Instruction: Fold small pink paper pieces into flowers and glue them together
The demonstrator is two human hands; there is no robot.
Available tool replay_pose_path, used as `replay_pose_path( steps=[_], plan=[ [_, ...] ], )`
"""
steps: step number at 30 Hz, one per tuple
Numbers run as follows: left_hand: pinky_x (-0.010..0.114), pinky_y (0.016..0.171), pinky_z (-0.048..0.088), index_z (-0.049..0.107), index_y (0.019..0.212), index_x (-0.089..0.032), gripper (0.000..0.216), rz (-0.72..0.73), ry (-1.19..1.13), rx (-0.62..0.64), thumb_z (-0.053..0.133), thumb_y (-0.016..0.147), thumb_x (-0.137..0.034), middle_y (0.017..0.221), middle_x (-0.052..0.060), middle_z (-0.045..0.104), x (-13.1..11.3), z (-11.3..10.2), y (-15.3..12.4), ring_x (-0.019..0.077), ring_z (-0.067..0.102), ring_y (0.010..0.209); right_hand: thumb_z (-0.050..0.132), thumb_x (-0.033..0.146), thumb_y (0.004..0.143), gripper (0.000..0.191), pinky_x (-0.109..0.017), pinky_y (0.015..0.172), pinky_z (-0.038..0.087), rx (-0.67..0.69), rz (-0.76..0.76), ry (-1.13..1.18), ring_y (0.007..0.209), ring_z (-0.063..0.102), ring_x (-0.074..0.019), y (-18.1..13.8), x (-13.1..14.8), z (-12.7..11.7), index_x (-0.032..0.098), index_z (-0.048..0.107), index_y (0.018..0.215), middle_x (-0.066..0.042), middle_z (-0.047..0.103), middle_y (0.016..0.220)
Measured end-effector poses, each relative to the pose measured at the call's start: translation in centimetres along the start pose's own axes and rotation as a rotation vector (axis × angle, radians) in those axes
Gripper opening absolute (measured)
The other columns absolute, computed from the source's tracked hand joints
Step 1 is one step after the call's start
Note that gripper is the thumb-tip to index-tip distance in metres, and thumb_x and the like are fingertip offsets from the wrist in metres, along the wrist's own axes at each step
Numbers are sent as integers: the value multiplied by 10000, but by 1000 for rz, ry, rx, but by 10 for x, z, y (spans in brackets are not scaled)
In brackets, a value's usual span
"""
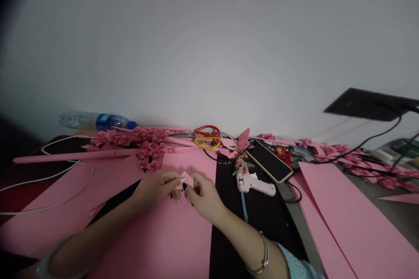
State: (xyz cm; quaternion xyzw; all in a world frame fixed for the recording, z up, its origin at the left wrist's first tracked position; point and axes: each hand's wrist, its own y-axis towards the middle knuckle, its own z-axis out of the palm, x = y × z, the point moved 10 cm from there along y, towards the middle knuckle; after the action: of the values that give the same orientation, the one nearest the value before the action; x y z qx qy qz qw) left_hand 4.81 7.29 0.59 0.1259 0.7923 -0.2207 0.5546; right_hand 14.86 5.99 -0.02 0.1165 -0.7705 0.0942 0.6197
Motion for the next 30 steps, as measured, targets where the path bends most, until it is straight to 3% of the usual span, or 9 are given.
replay_pose_path(
  steps=[11, 20, 30],
  plan=[
    [264, 605, 514, 596, 719, -168, 249, 32, -137, 69, 545, 863, -365, 738, 48, 728, 11, 5, 7, 161, 683, 617, 592, 308, 853, 199, -202, 398, 309, -9, 39, 202, 399, 372, -76, 4, -6, 0, 239, 430, 760, 93, 477, 512],
    [268, 648, 524, 617, 743, -165, 299, 60, -123, 104, 527, 888, -411, 791, 67, 750, 12, 5, 7, 165, 696, 667, 581, 375, 899, 229, -205, 388, 275, 10, 2, 231, 382, 363, -77, 4, -4, 1, 231, 439, 791, 82, 521, 505],
    [265, 654, 515, 621, 784, -164, 299, 143, -85, 125, 474, 926, -383, 726, 47, 721, 8, 4, 7, 149, 651, 642, 573, 415, 906, 282, -196, 367, 244, -6, 15, 278, 352, 339, -72, 6, -9, -1, 244, 393, 772, 100, 502, 456]
  ],
)
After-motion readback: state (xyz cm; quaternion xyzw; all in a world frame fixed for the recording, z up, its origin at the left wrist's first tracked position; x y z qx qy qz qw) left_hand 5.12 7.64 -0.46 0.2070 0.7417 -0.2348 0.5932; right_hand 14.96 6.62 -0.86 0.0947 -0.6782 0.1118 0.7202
